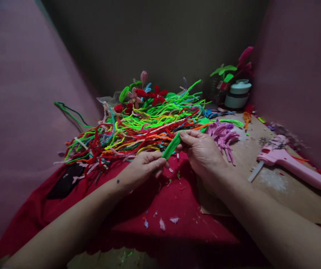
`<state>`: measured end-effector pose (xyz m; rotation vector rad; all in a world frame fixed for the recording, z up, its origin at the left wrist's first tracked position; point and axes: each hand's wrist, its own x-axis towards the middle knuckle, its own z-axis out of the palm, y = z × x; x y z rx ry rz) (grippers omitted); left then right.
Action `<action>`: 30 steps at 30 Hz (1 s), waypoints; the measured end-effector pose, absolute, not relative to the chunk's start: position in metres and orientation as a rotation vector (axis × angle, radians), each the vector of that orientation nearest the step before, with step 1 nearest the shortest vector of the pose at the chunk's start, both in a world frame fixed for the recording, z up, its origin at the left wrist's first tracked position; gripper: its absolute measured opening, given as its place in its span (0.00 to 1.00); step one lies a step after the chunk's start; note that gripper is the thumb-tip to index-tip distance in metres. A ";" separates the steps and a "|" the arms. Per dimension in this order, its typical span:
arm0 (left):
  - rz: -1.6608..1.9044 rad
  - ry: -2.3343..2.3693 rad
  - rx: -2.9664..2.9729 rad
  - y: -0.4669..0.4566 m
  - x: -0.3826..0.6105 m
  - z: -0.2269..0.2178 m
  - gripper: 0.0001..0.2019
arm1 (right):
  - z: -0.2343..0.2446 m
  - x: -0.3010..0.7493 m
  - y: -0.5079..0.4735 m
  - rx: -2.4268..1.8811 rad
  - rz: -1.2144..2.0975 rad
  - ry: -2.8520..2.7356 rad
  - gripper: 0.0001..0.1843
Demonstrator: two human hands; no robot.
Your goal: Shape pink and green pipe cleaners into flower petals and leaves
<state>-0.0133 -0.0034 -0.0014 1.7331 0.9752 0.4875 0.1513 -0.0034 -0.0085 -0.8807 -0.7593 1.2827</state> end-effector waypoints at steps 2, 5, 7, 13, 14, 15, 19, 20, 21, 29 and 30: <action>0.502 0.990 1.725 -0.003 -0.014 0.000 0.12 | -0.007 0.151 -0.003 -0.886 1.285 -0.744 0.05; 0.533 0.990 1.711 -0.004 -0.014 0.003 0.11 | -0.007 0.153 -0.001 -0.878 1.291 -0.748 0.05; 0.587 0.981 1.686 -0.005 -0.013 0.004 0.10 | -0.008 0.154 0.000 -0.855 1.276 -0.785 0.05; 0.696 1.042 1.863 -0.004 -0.016 0.004 0.13 | -0.003 0.157 -0.004 -0.830 1.226 -0.961 0.05; 0.732 1.087 1.979 -0.002 -0.018 0.003 0.13 | 0.000 0.158 -0.006 -0.842 1.216 -1.008 0.06; 0.787 1.136 2.113 -0.001 -0.020 0.001 0.13 | 0.002 0.158 -0.008 -0.864 1.193 -1.069 0.06; 0.998 1.196 2.659 0.005 -0.027 -0.006 0.11 | 0.012 0.156 -0.015 -0.996 1.067 -1.313 0.08; 1.020 1.184 2.758 0.007 -0.028 -0.007 0.11 | 0.013 0.156 -0.016 -1.019 1.065 -1.336 0.09; 1.023 1.175 2.836 0.007 -0.029 -0.009 0.11 | 0.014 0.155 -0.017 -1.036 1.076 -1.349 0.09; 1.008 1.093 2.639 0.004 -0.027 -0.007 0.13 | 0.009 0.154 -0.016 -1.120 0.986 -1.483 0.08; 0.993 1.070 2.505 0.003 -0.026 -0.005 0.13 | 0.008 0.154 -0.016 -1.125 0.971 -1.488 0.07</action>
